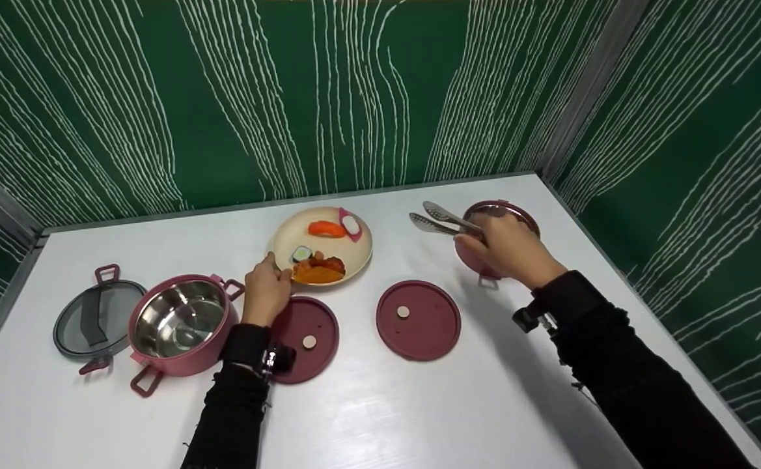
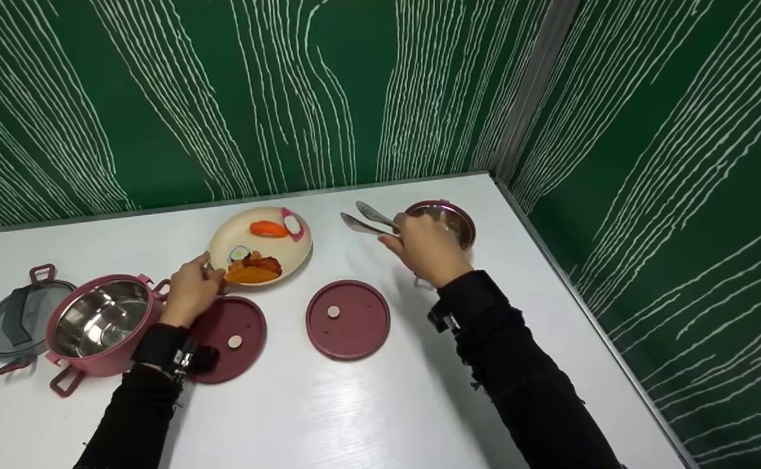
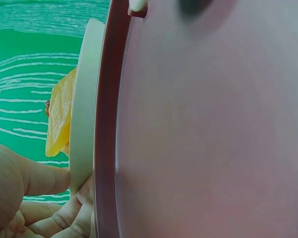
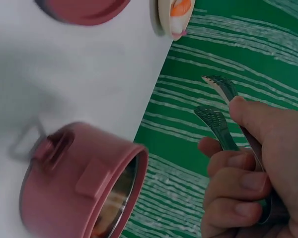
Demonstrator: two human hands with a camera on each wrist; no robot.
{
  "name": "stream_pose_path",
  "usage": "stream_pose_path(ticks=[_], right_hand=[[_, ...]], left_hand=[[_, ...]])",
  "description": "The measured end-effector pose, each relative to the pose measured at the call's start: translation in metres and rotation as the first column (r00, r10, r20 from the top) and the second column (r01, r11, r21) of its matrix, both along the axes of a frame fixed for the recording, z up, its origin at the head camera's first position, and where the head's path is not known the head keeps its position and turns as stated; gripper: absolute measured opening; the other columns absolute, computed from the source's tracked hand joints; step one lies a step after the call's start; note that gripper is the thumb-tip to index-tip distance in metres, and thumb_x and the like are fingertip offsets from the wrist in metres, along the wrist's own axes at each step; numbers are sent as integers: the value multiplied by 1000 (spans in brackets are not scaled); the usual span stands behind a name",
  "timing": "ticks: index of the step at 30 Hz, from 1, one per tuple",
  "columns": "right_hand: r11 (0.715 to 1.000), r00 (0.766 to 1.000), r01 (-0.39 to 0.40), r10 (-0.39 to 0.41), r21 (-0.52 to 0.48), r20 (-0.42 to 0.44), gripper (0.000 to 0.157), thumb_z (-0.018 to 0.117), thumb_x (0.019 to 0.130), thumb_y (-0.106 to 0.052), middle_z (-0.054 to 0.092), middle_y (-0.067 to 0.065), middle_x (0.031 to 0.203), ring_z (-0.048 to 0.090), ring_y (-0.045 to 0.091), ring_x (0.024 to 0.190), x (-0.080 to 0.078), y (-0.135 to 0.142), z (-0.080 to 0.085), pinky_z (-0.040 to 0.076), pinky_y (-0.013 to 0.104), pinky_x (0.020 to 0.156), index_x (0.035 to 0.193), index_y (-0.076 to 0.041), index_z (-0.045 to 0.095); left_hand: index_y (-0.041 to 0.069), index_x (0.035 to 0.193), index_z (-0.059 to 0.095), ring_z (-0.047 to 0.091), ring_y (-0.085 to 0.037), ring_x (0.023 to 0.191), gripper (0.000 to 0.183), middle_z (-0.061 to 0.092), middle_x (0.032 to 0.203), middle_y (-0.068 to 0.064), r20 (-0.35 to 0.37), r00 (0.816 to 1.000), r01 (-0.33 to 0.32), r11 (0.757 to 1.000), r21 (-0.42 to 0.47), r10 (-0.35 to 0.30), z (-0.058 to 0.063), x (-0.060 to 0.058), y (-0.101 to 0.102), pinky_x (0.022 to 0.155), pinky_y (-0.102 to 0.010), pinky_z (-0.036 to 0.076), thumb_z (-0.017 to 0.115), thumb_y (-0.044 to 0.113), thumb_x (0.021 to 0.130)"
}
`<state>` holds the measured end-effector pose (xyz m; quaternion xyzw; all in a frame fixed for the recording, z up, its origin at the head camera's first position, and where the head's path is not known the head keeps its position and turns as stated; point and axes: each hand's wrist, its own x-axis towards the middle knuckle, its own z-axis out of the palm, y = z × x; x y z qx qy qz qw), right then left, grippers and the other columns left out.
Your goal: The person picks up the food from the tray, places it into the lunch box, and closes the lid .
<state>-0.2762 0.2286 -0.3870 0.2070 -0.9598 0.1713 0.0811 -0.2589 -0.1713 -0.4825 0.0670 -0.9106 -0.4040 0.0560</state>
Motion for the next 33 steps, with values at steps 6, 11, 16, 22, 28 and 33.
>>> stream_pose_path(ticks=[6,11,16,22,28,33], right_hand=[[994,994,-108,108,0,-27,28,67,101,-34,56,-1,66,54,16,57,9,-33,-5,51,45,64,95,-6,68],[984,985,-174,175,27,-10,28,68,100,-36,57,-2,66,51,12,56,18,-63,-10,43,32,50,98,-8,69],[974,976,-216,214,62,37,29,69,100,-38,66,0,74,61,16,63,26,-88,-18,51,35,53,107,-10,70],[963,966,-251,243,94,88,34,68,100,-39,70,3,79,65,17,66,31,-111,-28,58,41,61,115,-9,71],[958,960,-266,254,104,115,34,67,101,-39,73,7,83,66,15,58,30,-125,-35,60,44,64,112,-7,70],[952,961,-271,261,144,86,35,67,100,-40,72,8,83,67,25,67,27,-133,-39,57,44,59,109,-6,70]], left_hand=[[-15,151,34,64,-40,113,60,71,79,-15,6,1000,6,1000,25,-6,-1,0,0,105,-50,46,58,12,103],[-15,150,37,67,-38,103,60,71,79,-13,-7,1000,4,999,34,-4,-1,1,-2,104,-49,46,60,11,102],[-15,146,44,68,-38,107,55,72,75,-10,-27,1000,2,999,47,-1,-1,1,-3,110,-47,42,62,11,101],[-14,147,43,70,-36,101,57,72,72,-10,-30,1000,-1,998,68,3,-1,1,-4,113,-46,40,64,11,100],[-13,150,39,71,-34,90,61,72,76,-10,-19,1000,-1,997,81,2,-2,2,-5,108,-48,44,64,11,100],[-13,151,38,71,-33,87,61,72,77,-10,-14,1000,-1,996,87,2,-2,2,-5,107,-47,44,64,12,101]])
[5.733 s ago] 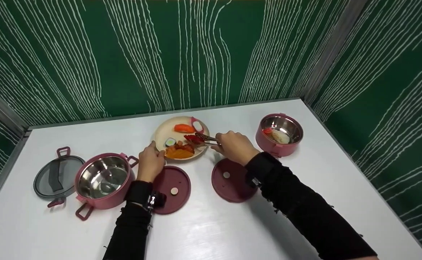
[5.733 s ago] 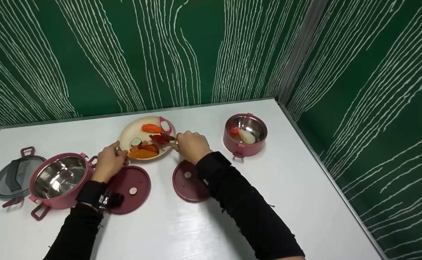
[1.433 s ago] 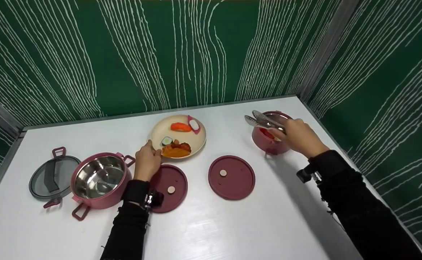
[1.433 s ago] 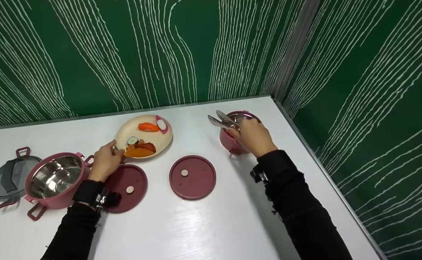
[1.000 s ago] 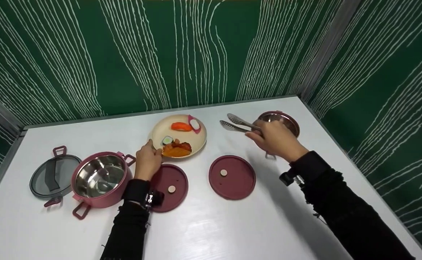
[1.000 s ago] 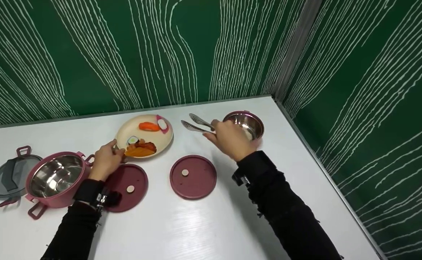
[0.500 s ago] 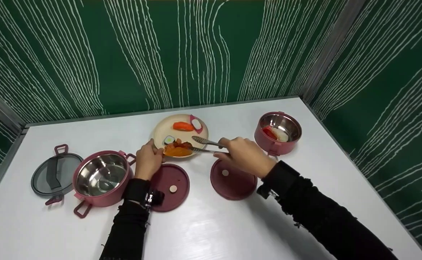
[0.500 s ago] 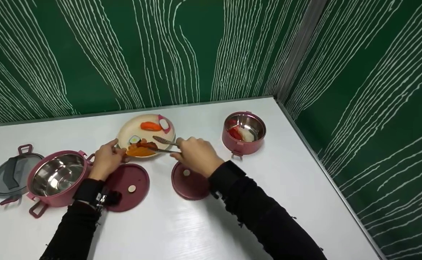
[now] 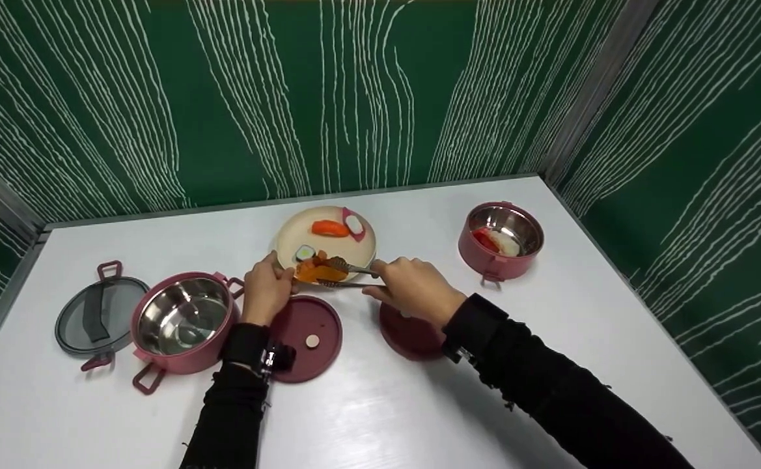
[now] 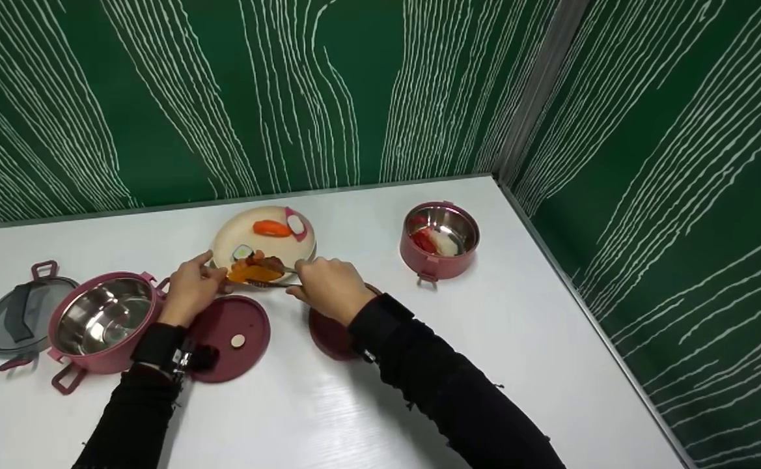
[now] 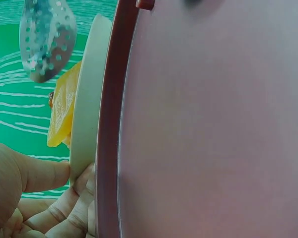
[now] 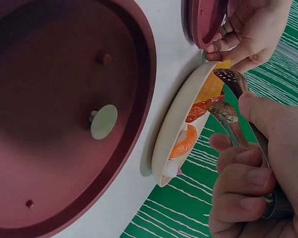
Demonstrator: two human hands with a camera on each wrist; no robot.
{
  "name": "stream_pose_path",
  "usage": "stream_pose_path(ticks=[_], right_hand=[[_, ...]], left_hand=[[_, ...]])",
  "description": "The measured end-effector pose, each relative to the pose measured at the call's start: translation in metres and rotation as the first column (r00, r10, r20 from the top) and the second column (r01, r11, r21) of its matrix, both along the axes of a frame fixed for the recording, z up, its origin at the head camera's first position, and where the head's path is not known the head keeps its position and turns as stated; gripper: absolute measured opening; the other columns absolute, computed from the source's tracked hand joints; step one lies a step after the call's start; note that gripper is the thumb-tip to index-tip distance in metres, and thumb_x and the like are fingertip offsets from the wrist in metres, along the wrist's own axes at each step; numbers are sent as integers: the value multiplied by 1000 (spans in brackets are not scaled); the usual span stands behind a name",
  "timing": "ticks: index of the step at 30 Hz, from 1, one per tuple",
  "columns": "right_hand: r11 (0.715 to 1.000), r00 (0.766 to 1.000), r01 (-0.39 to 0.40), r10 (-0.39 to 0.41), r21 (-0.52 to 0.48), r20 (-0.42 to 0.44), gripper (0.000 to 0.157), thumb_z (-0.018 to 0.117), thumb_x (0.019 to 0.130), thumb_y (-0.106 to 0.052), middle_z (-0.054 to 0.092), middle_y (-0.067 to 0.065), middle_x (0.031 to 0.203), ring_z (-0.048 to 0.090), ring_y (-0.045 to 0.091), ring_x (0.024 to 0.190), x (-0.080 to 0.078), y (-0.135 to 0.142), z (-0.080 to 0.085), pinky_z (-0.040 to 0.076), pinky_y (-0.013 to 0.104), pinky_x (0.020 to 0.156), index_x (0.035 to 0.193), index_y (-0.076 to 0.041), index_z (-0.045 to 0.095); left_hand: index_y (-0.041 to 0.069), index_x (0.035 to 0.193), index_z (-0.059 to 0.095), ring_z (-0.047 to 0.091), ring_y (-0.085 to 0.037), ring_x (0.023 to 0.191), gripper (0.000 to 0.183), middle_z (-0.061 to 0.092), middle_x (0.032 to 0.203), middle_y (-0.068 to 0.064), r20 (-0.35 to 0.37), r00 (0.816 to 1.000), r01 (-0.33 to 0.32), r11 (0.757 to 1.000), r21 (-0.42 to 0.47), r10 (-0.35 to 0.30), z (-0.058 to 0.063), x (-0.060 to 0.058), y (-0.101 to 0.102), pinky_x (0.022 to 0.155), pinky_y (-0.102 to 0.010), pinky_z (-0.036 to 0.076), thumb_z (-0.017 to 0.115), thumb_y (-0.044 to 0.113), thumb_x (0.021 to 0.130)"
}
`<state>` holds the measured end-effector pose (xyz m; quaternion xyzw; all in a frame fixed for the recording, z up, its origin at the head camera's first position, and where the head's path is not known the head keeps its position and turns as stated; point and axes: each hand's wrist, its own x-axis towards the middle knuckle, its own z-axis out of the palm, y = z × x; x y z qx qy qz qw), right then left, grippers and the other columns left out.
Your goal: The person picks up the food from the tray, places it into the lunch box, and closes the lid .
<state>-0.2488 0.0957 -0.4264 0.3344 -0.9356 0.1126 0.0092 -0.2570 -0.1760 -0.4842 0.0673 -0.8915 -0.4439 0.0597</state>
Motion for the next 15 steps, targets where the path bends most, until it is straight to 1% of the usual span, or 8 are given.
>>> stream_pose_path(ticks=[5,9,12,15], right_hand=[[1000,1000,6,-6,31,-25,36,67,100,-40,69,8,80,67,28,68,-3,-6,-4,56,46,57,107,-5,69],[999,999,7,-6,35,-49,35,67,100,-40,67,8,76,66,29,66,-4,-8,-6,55,47,57,105,-5,69],[999,997,-8,11,32,-82,34,67,100,-39,66,8,74,66,29,64,-4,-9,-7,55,47,55,103,-6,68],[999,991,-27,31,26,-128,31,68,100,-38,65,8,72,65,30,61,-3,-10,-7,54,48,52,100,-7,67]], left_hand=[[-14,150,39,72,-33,84,60,73,78,-12,-9,1000,1,1000,-6,-1,0,0,1,108,-48,44,63,11,101],[-13,150,38,73,-29,78,60,73,79,-13,-7,1000,1,1000,-5,-1,0,0,1,107,-47,45,63,11,101],[-13,150,38,74,-27,75,60,73,79,-13,-9,1000,0,1000,0,0,0,1,1,107,-46,46,63,10,101],[-13,150,38,74,-27,73,59,73,79,-12,-13,1000,1,1000,8,-1,1,1,2,102,-44,49,62,9,101]])
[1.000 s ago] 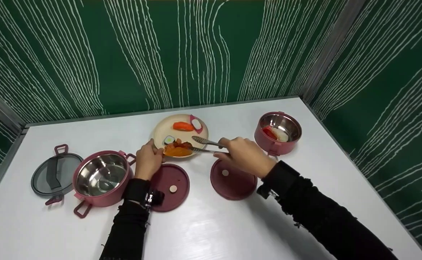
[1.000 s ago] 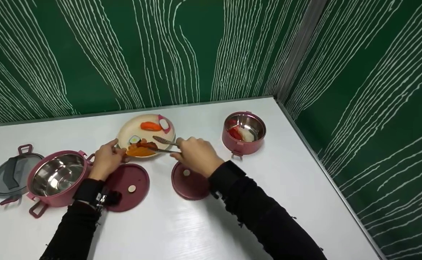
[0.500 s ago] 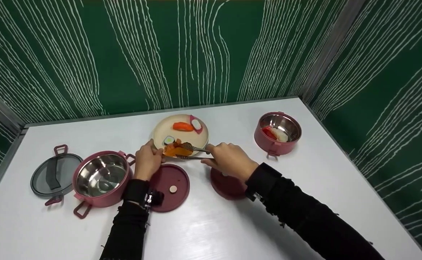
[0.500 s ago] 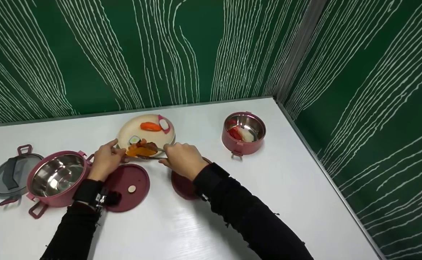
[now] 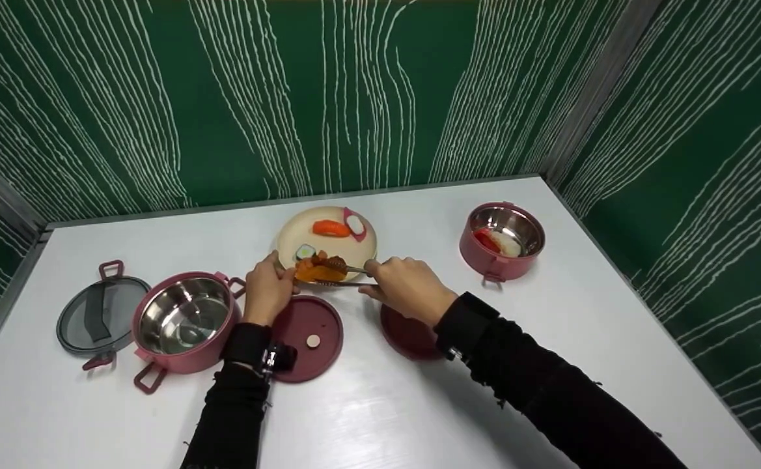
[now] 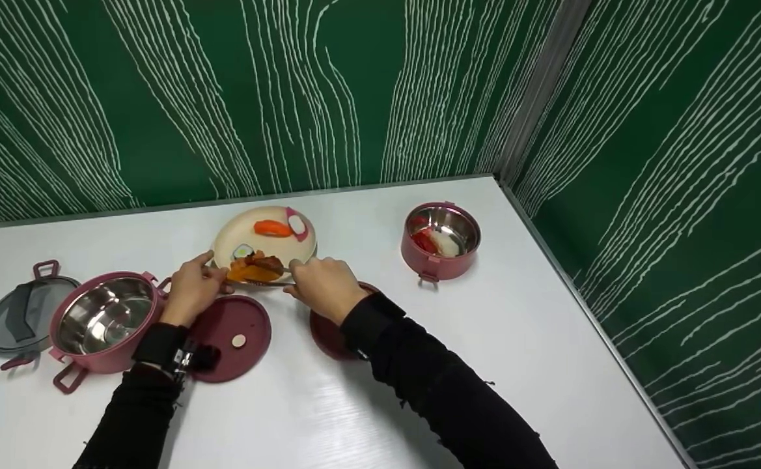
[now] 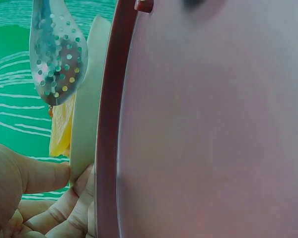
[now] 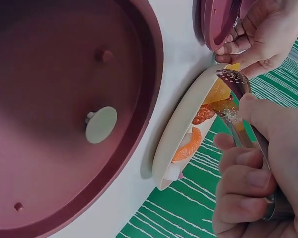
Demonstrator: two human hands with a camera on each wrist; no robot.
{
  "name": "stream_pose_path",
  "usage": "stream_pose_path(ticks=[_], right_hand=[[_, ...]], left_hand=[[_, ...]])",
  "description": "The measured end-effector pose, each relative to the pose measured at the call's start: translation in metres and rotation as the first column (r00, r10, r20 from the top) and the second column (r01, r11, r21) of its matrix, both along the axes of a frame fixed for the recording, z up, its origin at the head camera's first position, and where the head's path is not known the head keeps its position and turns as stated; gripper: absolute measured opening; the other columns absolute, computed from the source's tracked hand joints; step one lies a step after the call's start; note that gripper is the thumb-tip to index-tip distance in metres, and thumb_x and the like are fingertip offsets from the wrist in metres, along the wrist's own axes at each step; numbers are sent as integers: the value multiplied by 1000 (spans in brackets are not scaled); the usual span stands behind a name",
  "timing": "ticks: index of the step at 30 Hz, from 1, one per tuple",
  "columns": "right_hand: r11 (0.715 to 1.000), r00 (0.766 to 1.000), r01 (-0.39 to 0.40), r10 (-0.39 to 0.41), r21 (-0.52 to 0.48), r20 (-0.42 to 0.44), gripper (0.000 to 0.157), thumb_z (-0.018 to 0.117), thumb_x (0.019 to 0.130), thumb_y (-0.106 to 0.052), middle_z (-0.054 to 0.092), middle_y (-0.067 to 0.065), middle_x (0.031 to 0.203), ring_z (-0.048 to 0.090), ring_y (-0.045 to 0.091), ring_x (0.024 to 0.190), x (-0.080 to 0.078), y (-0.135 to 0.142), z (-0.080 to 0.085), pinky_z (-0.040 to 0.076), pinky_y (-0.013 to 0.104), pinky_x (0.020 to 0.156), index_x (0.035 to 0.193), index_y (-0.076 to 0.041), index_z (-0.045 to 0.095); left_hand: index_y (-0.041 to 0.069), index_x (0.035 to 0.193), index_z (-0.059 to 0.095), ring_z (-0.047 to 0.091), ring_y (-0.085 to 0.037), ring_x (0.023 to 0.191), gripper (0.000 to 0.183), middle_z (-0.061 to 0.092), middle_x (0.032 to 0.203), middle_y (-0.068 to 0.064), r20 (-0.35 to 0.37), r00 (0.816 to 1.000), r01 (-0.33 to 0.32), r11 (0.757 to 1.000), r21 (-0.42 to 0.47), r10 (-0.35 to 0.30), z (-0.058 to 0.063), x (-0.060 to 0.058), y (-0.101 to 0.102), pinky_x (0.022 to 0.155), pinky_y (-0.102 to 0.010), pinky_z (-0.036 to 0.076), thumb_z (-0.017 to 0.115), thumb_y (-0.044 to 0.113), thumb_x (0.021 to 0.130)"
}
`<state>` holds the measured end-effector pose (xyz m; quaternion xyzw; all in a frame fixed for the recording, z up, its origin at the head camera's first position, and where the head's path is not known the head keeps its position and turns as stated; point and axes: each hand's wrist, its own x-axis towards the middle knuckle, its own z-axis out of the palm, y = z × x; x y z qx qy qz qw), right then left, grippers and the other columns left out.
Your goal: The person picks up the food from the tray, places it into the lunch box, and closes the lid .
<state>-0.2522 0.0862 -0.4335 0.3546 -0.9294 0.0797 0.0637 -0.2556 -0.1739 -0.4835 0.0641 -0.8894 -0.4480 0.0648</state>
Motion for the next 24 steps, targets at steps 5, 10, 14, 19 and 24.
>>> stream_pose_path(ticks=[5,10,14,19,24], right_hand=[[1000,999,-11,11,-11,-50,28,67,101,-35,66,8,71,66,30,61,0,1,0,55,48,51,96,-7,66],[1000,999,-17,16,-16,-34,27,67,101,-33,66,8,72,66,30,61,0,2,1,55,48,52,97,-7,68],[1000,1000,-7,7,-7,15,29,67,101,-36,68,8,75,66,29,63,-1,3,3,55,48,54,101,-7,69],[1000,999,8,-9,19,39,31,68,100,-39,68,8,78,66,29,64,-3,-2,4,55,48,54,103,-7,67],[1000,999,5,-6,22,32,32,69,99,-38,69,9,80,68,31,67,-4,-8,3,56,49,56,104,-6,66]], left_hand=[[-14,150,38,75,-26,71,58,73,79,-12,1,1000,4,1000,2,-4,1,0,1,96,-43,52,61,8,101],[-13,151,38,75,-25,70,58,73,79,-12,11,1000,2,1000,3,-2,2,1,2,89,-43,55,61,8,102],[-11,152,38,75,-24,71,58,73,82,-11,25,1000,-5,1000,11,5,2,1,2,83,-41,56,60,9,102],[-11,152,37,74,-22,71,59,74,83,-12,33,999,-6,1000,5,6,2,0,2,81,-40,56,61,9,102],[-10,153,37,74,-21,71,59,73,83,-11,38,999,-8,1000,2,8,1,0,1,82,-40,56,60,10,103]])
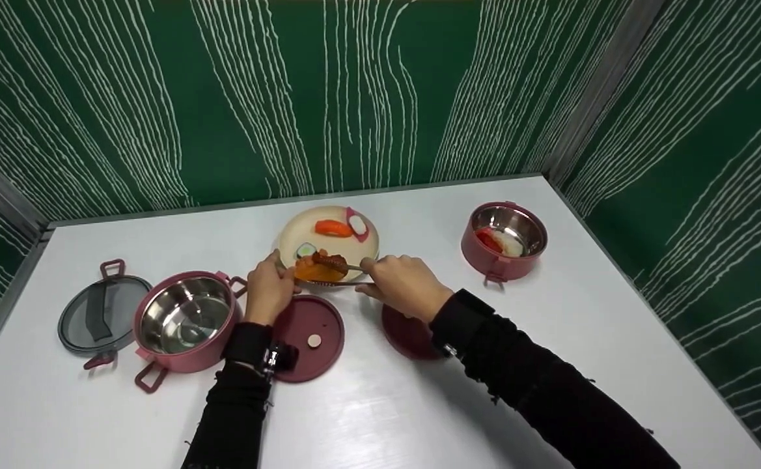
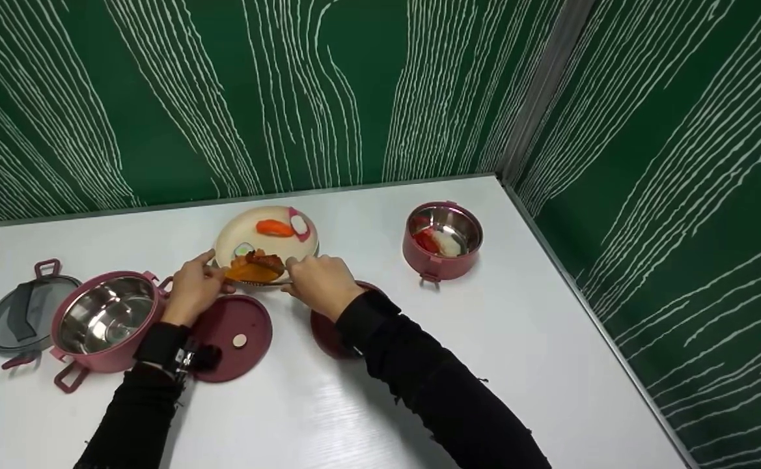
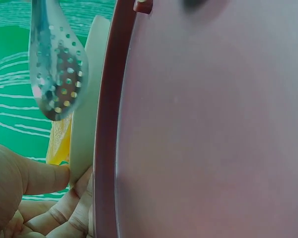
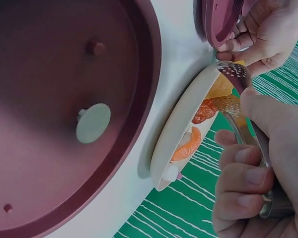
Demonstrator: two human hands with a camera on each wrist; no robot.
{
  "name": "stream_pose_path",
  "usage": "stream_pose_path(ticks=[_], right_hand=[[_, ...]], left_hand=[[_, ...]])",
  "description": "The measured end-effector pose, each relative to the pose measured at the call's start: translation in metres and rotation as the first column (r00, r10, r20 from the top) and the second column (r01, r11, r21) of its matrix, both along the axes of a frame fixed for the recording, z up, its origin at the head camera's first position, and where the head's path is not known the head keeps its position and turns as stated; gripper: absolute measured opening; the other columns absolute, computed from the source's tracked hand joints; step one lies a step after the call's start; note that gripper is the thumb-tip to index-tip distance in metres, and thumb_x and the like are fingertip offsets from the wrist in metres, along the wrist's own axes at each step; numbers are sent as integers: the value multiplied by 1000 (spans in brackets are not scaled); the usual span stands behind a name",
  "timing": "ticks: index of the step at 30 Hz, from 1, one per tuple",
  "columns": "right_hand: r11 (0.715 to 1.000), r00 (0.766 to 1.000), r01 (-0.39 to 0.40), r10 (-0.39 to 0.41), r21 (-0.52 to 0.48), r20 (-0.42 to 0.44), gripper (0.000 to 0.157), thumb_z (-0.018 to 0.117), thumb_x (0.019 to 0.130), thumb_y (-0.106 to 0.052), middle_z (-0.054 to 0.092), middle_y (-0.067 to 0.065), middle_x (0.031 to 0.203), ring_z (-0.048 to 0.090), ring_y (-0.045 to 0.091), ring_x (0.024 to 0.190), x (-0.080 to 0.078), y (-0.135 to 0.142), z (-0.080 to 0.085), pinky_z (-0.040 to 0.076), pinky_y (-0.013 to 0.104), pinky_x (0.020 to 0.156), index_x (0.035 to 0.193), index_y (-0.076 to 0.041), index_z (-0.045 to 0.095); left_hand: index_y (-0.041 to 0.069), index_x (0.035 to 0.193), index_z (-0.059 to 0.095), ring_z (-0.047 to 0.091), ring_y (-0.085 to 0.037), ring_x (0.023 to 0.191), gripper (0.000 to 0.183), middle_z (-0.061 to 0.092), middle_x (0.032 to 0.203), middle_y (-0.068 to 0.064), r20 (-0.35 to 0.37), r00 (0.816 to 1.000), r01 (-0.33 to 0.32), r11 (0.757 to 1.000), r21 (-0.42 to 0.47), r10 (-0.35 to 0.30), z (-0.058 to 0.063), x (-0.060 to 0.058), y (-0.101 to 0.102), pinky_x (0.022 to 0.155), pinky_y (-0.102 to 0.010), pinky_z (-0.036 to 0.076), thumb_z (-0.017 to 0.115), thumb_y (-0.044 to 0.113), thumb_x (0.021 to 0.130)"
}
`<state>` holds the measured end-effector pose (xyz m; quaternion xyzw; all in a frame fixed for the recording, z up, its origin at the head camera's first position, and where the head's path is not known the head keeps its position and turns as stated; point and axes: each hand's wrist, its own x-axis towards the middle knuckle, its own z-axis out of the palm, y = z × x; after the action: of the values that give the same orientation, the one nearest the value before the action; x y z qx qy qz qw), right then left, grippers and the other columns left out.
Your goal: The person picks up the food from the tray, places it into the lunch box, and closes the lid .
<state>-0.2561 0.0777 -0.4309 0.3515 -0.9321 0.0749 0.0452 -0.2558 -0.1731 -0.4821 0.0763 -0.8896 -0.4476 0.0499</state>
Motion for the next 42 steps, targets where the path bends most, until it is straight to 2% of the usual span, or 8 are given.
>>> stream_pose_path(ticks=[8,13,18,26,36,42], right_hand=[[1000,999,-18,18,-7,-27,31,72,97,-37,72,12,83,69,33,69,-1,-1,-1,56,49,57,104,-6,68],[999,999,-32,32,-12,8,29,71,98,-36,73,10,85,70,31,71,-1,-1,1,57,49,59,106,-7,71],[999,999,-45,46,-19,18,27,68,100,-34,73,9,84,70,30,71,0,0,4,57,49,59,104,-8,72],[1000,1000,-20,20,-10,-23,27,68,101,-34,72,10,81,68,29,67,-1,3,7,56,48,56,104,-8,72],[999,998,-40,39,-18,-53,25,71,99,-33,71,10,78,67,30,64,-3,5,6,55,48,54,99,-9,72],[999,997,-46,45,-10,-66,23,69,100,-34,70,9,76,67,29,63,-4,8,5,55,47,54,96,-11,69]], left_hand=[[-14,150,39,72,-25,69,57,73,75,-14,-41,999,7,1000,-14,-8,0,0,-1,98,-44,51,60,7,101],[-12,151,39,73,-23,69,58,73,78,-14,-27,1000,4,1000,-9,-5,0,1,-1,95,-43,53,61,10,102],[-12,151,39,74,-25,70,58,74,82,-15,-29,999,14,1000,-2,-14,-1,0,-1,100,-44,50,60,10,102],[-12,152,37,75,-24,72,59,74,87,-16,-25,1000,15,1000,7,-15,-2,-1,-2,89,-43,56,61,10,102],[-14,151,37,76,-26,73,59,74,83,-15,-42,999,23,1000,-7,-24,-1,1,-2,105,-46,47,61,11,102],[-14,151,37,75,-25,72,59,74,80,-13,-44,999,27,999,-16,-28,-1,1,-2,107,-46,46,60,12,103]])
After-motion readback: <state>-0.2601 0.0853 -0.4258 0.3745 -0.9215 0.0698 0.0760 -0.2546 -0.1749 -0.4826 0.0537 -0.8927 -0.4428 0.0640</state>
